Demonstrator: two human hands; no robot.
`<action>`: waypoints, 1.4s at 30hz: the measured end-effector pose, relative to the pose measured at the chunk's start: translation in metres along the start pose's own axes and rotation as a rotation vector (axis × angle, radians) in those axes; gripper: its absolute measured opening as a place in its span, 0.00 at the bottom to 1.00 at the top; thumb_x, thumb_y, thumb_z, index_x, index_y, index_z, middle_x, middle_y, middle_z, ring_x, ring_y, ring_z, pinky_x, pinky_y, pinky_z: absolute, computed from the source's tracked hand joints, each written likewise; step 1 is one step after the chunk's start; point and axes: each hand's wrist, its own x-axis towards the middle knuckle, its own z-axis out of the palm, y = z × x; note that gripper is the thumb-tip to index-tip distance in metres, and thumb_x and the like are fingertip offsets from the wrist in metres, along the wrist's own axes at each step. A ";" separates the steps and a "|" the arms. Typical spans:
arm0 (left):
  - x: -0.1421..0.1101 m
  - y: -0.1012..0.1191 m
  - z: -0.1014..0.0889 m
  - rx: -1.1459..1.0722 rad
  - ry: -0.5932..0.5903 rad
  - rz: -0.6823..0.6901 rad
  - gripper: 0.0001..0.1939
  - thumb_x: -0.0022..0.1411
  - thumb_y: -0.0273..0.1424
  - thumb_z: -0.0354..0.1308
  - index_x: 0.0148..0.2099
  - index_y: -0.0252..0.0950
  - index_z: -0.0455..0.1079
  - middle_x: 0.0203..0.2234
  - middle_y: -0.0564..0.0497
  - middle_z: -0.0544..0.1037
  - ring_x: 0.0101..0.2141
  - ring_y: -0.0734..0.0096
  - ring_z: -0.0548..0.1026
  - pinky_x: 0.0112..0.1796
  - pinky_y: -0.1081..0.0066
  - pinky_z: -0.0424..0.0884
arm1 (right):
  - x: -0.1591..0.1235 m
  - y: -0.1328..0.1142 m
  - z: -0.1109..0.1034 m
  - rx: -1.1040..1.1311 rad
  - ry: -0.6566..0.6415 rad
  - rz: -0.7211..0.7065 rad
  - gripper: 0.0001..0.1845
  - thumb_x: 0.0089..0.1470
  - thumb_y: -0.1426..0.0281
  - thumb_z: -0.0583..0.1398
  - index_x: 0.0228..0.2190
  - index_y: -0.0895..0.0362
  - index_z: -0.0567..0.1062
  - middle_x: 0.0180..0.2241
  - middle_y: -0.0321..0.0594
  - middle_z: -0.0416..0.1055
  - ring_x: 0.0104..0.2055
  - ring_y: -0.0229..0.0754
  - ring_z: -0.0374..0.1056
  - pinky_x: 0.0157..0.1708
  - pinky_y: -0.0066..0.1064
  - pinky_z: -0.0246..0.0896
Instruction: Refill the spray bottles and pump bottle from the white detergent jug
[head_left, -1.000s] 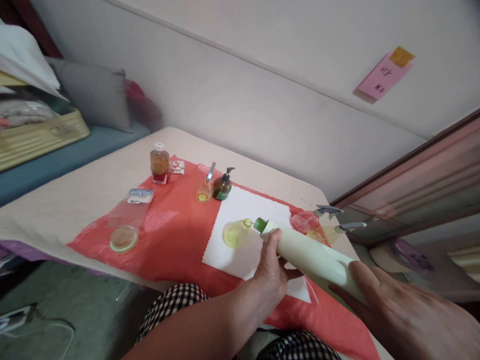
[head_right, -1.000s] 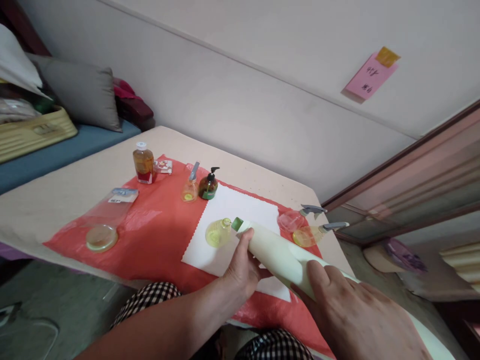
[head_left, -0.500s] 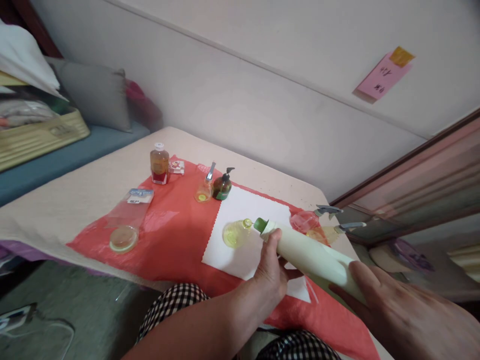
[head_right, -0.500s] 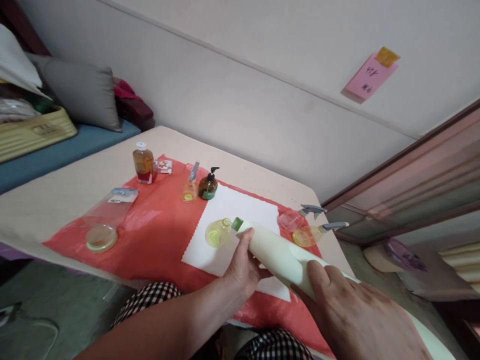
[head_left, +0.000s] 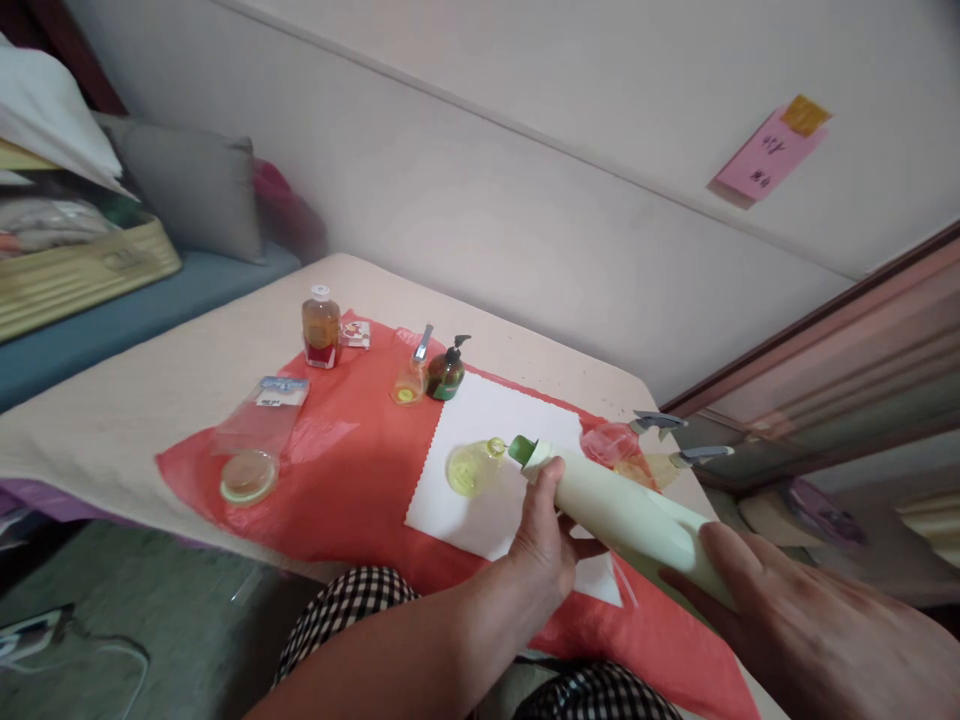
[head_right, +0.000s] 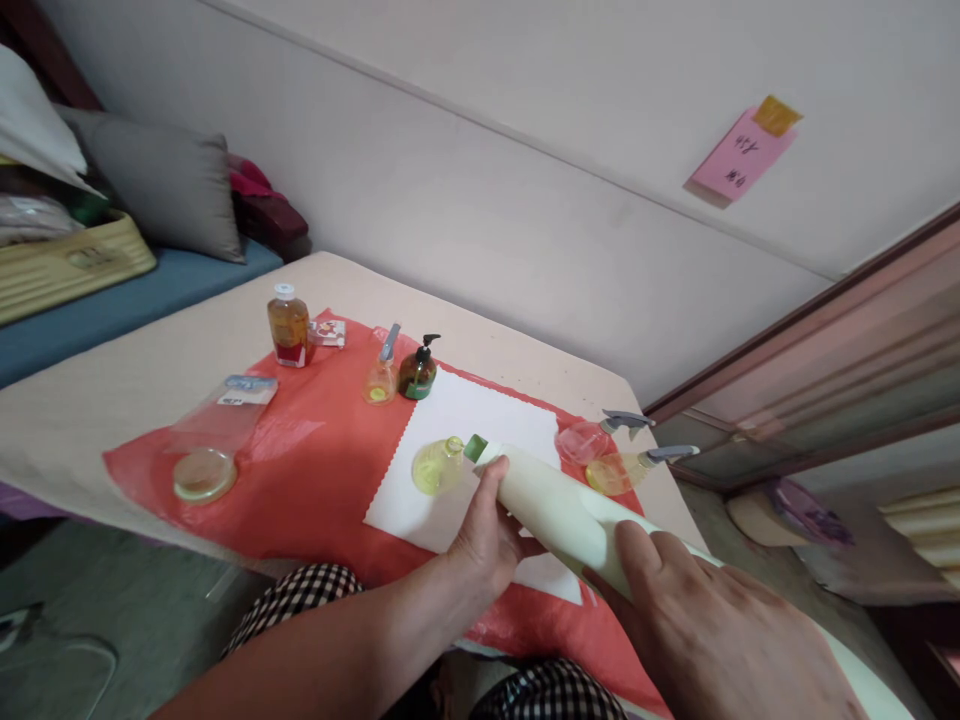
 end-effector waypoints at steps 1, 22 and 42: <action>0.000 0.000 0.000 0.000 -0.001 0.000 0.28 0.58 0.49 0.57 0.54 0.37 0.66 0.48 0.40 0.73 0.49 0.52 0.71 0.39 0.58 0.76 | 0.000 0.000 0.000 -0.015 0.006 -0.006 0.08 0.46 0.76 0.49 0.30 0.52 0.61 0.20 0.35 0.66 0.15 0.42 0.66 0.13 0.30 0.50; -0.002 0.002 0.001 0.003 0.008 0.001 0.28 0.59 0.48 0.56 0.55 0.36 0.67 0.48 0.40 0.72 0.49 0.52 0.70 0.39 0.57 0.76 | 0.002 -0.001 -0.002 -0.050 0.006 -0.026 0.10 0.46 0.77 0.49 0.32 0.53 0.62 0.21 0.36 0.67 0.16 0.42 0.67 0.13 0.29 0.53; 0.001 0.001 -0.001 0.007 -0.002 0.003 0.30 0.58 0.49 0.57 0.56 0.36 0.65 0.48 0.40 0.72 0.47 0.54 0.71 0.34 0.62 0.76 | -0.002 0.001 0.006 0.032 0.039 0.014 0.10 0.44 0.73 0.50 0.32 0.51 0.61 0.20 0.37 0.67 0.15 0.42 0.66 0.12 0.28 0.50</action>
